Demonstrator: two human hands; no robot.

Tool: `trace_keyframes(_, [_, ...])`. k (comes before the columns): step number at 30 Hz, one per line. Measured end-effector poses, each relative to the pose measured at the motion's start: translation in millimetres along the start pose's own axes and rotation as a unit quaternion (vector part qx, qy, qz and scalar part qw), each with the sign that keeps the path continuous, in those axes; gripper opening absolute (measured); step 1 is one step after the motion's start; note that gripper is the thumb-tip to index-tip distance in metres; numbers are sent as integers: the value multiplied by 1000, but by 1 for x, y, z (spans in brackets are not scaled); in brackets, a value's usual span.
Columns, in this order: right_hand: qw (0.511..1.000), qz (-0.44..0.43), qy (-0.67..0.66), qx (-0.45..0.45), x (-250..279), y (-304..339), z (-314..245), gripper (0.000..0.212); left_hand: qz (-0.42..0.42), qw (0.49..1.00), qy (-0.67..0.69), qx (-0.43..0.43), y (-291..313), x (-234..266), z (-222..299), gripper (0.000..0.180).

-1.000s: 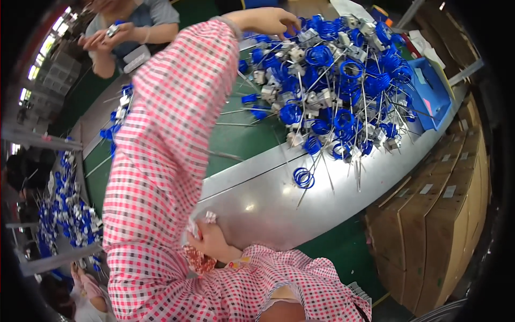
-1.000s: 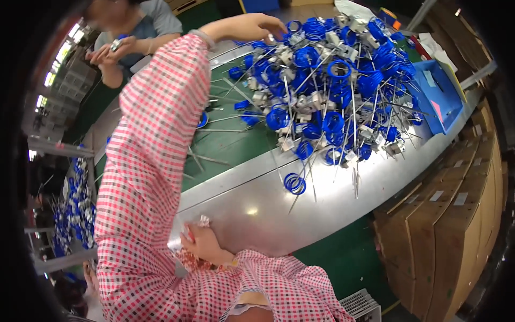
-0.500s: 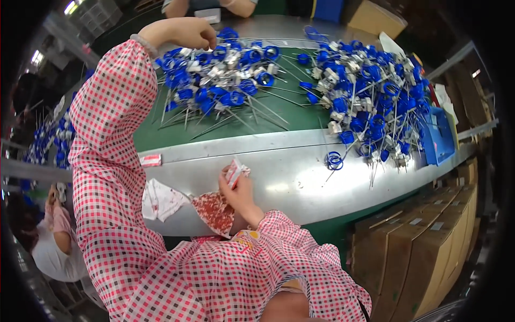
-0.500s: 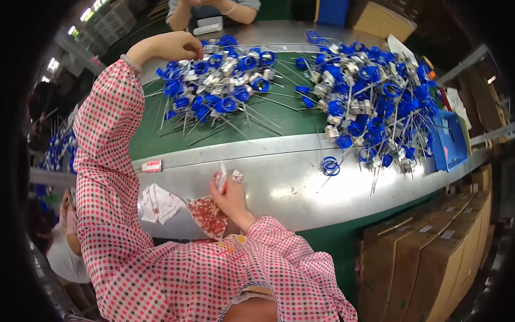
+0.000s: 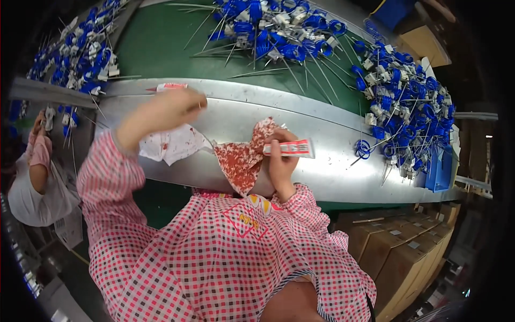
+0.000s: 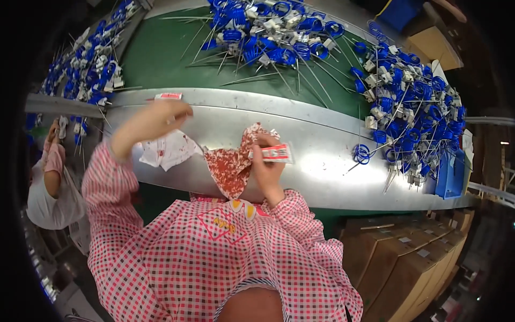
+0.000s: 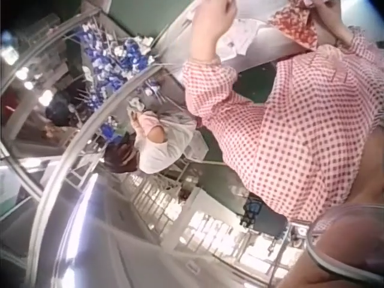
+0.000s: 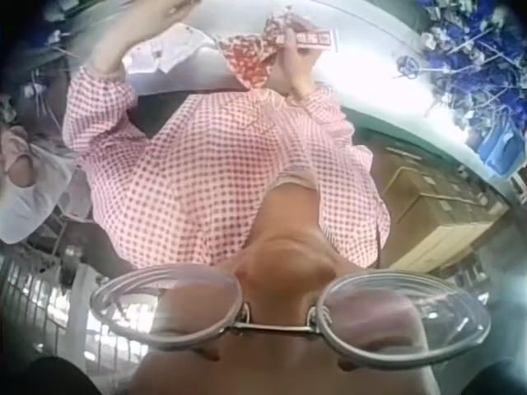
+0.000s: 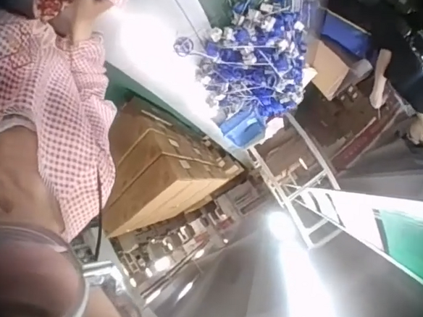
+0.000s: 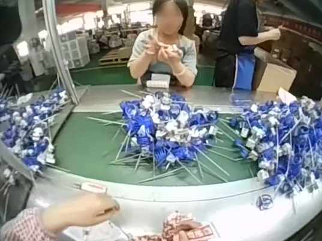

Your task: Assembling small white electronic components with blue wires at a production line.

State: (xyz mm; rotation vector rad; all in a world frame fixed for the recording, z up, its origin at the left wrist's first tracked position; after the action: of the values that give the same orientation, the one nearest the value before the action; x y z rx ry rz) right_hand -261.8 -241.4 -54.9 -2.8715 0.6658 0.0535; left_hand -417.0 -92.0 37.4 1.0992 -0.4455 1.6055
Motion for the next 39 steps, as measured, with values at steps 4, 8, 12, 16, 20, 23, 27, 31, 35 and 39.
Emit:
trace_keyframes(4, [999,35,-5,16,8,5,-15,23,49,996,35,66,39,-60,11,14])
trace_keyframes(8, [1000,8,3,27,2,8,-24,26,86,969,178,150,62,-100,20,18])
trace_keyframes(12, [990,-97,82,61,-22,6,-34,18,121,870,412,245,69,-154,12,20])
trace_keyframes(16, [978,-173,108,47,-42,11,-34,10,146,717,616,293,71,-187,15,23])
trace_keyframes(20, [978,-162,127,40,-42,16,-30,12,189,665,650,316,67,-185,16,23])
trace_keyframes(23, [980,-127,139,58,-33,9,-32,15,221,675,630,312,61,-182,3,23])
trace_keyframes(27, [984,-87,145,62,-18,2,-27,12,215,738,595,234,44,-186,0,21])
trace_keyframes(31, [994,-39,92,54,-6,2,-23,13,288,640,709,74,36,-170,4,18])
trace_keyframes(35, [997,-8,57,59,3,3,-22,15,247,478,842,25,30,-178,4,29])
trace_keyframes(39, [998,1,42,51,5,1,-22,16,252,453,853,59,26,-173,4,33])
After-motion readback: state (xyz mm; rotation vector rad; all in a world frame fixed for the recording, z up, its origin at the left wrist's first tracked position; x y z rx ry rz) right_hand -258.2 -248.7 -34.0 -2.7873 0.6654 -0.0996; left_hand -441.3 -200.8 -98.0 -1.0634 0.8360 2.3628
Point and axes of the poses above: each hand's wrist, its own y-axis away from the middle knuckle, its own x-axis out of the back of the hand, z = x × y, the point moved 9 cm from there along -y, towards the middle knuckle, and after that the axes turned 8 degrees about -z, right-handed, at the moved point
